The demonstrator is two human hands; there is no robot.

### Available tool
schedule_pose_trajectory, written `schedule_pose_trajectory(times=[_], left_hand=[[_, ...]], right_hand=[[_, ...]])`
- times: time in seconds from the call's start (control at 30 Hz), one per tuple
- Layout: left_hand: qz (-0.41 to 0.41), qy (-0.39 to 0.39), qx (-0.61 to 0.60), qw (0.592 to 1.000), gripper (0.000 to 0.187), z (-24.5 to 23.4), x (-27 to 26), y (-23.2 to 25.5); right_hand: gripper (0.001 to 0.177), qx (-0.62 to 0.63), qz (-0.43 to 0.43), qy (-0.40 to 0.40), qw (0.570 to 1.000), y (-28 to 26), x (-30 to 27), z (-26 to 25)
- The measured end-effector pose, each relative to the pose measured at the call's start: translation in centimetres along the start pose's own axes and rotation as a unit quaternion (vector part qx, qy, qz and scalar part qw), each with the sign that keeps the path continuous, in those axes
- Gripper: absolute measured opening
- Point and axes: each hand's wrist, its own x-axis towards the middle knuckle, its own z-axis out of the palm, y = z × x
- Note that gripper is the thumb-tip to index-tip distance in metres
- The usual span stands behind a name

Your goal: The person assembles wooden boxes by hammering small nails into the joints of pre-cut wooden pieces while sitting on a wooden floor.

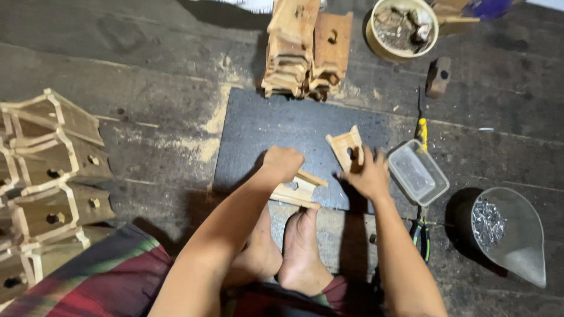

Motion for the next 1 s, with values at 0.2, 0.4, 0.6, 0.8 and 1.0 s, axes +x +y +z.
schedule_pose_trajectory(times=[0.2,0.4,0.6,0.8,1.0], left_hand=[[0.004,0.072,-0.227,0.971,0.048,-8.8,-8.1,0.9],[0.036,0.334,-0.27,0.902,0.063,-7.0,-7.7,-4.4],[0.141,0.23,-0.131,0.954,0.081,-9.0,-11.0,1.3],[0.122,0.131,0.108,0.978,0.082,1.2,-6.2,1.5],[0.103,0.089,0.09,0.987,0.103,3.1,-4.4,0.7]], right_hand=[[0.078,0.006,0.0,0.025,1.0,7.0,2.6,5.4],[0.078,0.203,-0.192,0.117,0.953,-1.8,-5.7,0.7],[0.077,0.172,-0.303,0.014,0.937,-4.3,-8.2,6.0],[0.093,0.188,-0.273,0.027,0.943,-2.8,-7.8,6.6],[0.072,0.114,-0.16,0.105,0.975,5.6,-9.5,6.6]])
